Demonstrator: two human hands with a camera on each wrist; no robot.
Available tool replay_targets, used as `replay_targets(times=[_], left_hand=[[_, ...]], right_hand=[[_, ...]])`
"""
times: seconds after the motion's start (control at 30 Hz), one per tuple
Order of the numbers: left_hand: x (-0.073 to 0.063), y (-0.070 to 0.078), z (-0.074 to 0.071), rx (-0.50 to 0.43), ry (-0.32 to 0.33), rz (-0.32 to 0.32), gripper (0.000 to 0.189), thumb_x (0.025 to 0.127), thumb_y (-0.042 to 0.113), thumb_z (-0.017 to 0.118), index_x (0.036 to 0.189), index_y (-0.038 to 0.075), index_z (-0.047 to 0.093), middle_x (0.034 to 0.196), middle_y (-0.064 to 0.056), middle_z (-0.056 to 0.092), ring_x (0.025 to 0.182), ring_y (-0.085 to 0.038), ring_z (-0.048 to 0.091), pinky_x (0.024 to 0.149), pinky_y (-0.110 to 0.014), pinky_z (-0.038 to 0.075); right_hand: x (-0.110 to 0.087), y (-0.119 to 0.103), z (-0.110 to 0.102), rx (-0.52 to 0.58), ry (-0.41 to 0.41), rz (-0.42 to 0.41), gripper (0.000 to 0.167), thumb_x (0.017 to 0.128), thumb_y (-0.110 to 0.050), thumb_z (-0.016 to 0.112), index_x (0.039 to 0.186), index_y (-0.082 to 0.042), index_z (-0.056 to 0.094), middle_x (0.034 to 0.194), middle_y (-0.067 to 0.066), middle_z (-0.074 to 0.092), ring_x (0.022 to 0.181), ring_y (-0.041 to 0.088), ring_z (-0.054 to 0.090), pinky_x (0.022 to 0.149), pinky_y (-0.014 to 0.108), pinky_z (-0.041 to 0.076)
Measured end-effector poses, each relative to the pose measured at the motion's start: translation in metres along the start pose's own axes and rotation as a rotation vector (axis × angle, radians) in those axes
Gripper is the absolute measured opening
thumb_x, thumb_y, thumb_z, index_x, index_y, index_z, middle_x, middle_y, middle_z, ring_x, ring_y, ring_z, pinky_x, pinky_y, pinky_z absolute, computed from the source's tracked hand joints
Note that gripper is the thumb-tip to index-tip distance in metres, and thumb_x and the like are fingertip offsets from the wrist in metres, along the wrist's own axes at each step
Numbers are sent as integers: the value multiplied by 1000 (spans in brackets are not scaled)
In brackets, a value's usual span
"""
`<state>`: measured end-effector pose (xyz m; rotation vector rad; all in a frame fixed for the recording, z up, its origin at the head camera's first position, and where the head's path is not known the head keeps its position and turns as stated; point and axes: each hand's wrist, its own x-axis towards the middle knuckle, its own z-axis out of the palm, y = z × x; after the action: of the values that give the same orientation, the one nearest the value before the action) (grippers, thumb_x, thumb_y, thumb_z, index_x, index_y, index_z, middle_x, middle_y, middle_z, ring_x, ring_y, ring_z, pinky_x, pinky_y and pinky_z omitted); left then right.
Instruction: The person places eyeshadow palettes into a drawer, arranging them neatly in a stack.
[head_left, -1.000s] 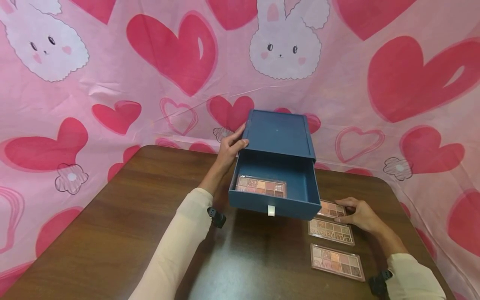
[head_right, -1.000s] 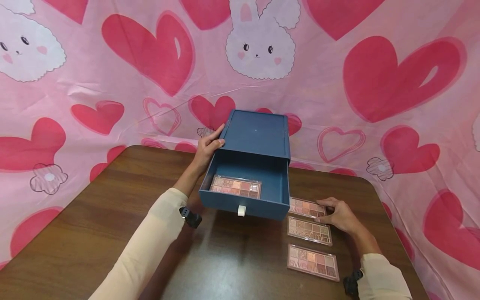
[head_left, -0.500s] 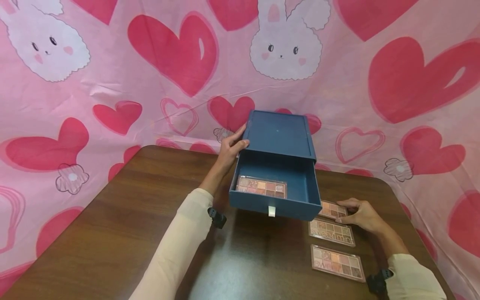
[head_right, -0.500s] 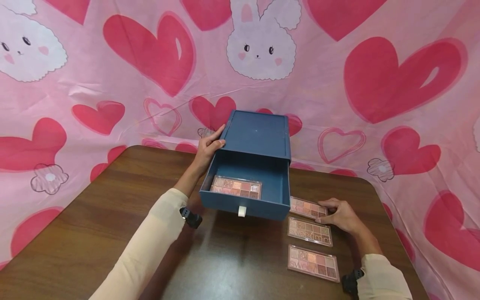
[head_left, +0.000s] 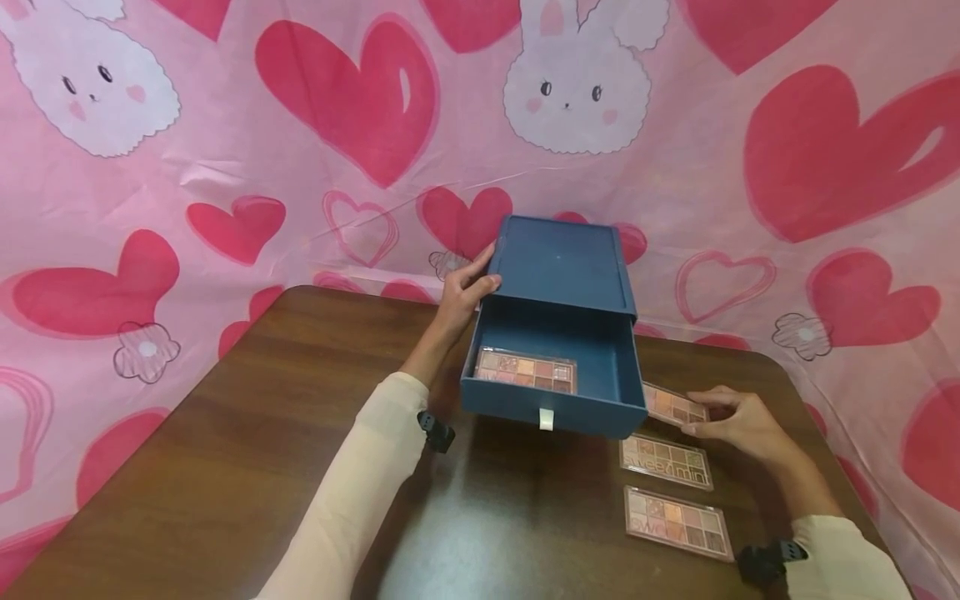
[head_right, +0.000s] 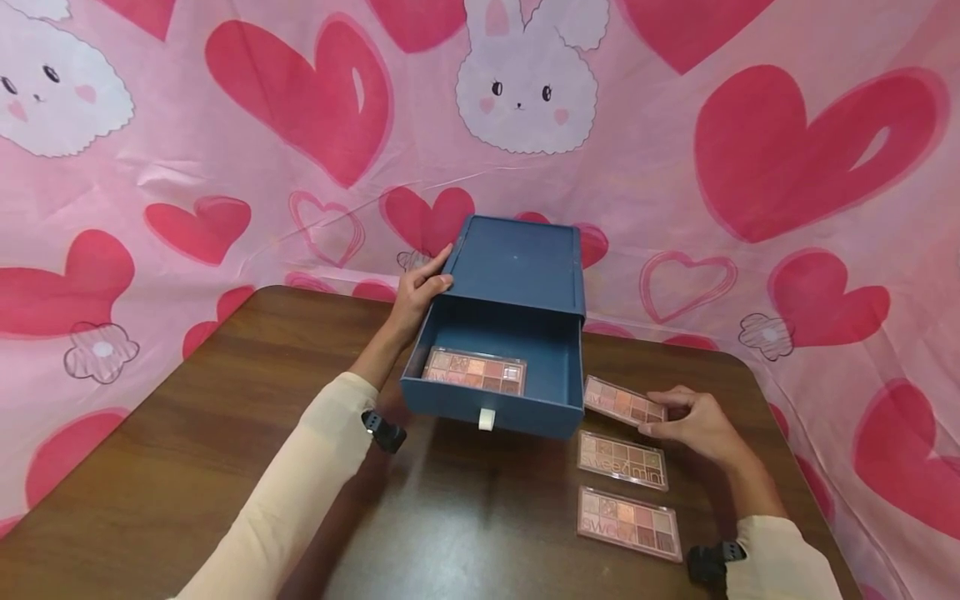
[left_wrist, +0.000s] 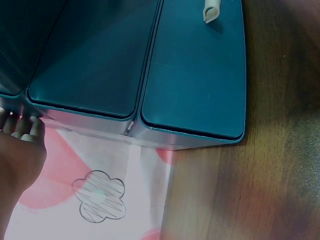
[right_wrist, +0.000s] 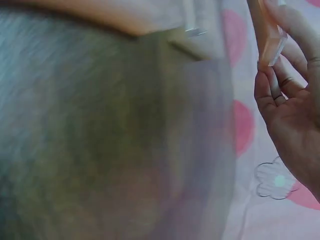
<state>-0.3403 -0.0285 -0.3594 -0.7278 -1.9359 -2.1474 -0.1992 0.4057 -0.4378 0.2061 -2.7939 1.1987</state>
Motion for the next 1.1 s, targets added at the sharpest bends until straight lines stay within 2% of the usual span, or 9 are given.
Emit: replay_targets(times=[0.17,0.27,0.33,0.43,0.53,0.57,0.77,0.97,1.1], left_hand=[[0,0,0,1,2,0,65,89,19,57,151,3,45,160,-12,45,112,-4,55,95,-13,49],[0,1,0,-1,4,9,64,89,17,57,150,2,45,157,-15,47,104,-1,58,92,-12,50],[0,1,0,4,6,13,64,89,16,57,150,2,45,155,-18,49,97,2,60,83,-11,51],[-1,2,0,6,7,12,65,89,17,57,151,3,45,153,-19,51,92,4,61,81,-11,51],[-1,1,0,7,7,6,65,89,18,57,151,3,45,153,-20,52,93,3,61,83,-11,51],[-1,1,0,1,4,5,64,89,18,57,151,3,45,153,-19,51,96,4,61,89,-12,52],[0,-1,0,3,4,14,64,90,17,56,151,1,44,153,-20,51,100,5,60,93,-12,50],[0,-1,0,9,9,24,64,89,17,56,150,0,45,153,-20,50,98,5,61,93,-12,50],[1,0,0,-2,7,31,64,89,16,56,149,-1,45,154,-20,49,100,6,60,93,-12,51]], right_hand=[[-3,-12,-7,38,37,-62,52,75,-4,85,121,12,68,87,-20,63,80,-2,51,66,14,47],[-5,-20,-11,25,53,-86,51,76,-4,86,121,11,68,87,-18,63,82,-1,50,68,15,46],[-8,-25,-13,18,61,-84,52,76,-6,86,122,10,68,87,-17,63,83,0,50,69,15,45],[-12,-33,-15,21,78,-82,53,76,-7,87,123,10,68,86,-16,63,83,0,50,69,15,44],[-16,-38,-17,35,99,-97,51,75,-4,87,122,9,69,83,-16,61,81,2,50,69,16,43],[-18,-39,-18,37,103,-107,50,75,-2,86,122,8,70,83,-16,61,81,2,49,69,16,43],[-25,-49,-26,52,127,-136,49,74,4,85,121,5,71,84,-16,63,78,-1,51,67,15,45],[-27,-64,-36,36,169,-213,49,68,10,85,115,7,73,87,-15,64,77,2,50,67,16,42],[-29,-75,-38,81,175,-272,50,66,18,82,114,11,71,89,-13,67,82,3,51,72,15,43]])
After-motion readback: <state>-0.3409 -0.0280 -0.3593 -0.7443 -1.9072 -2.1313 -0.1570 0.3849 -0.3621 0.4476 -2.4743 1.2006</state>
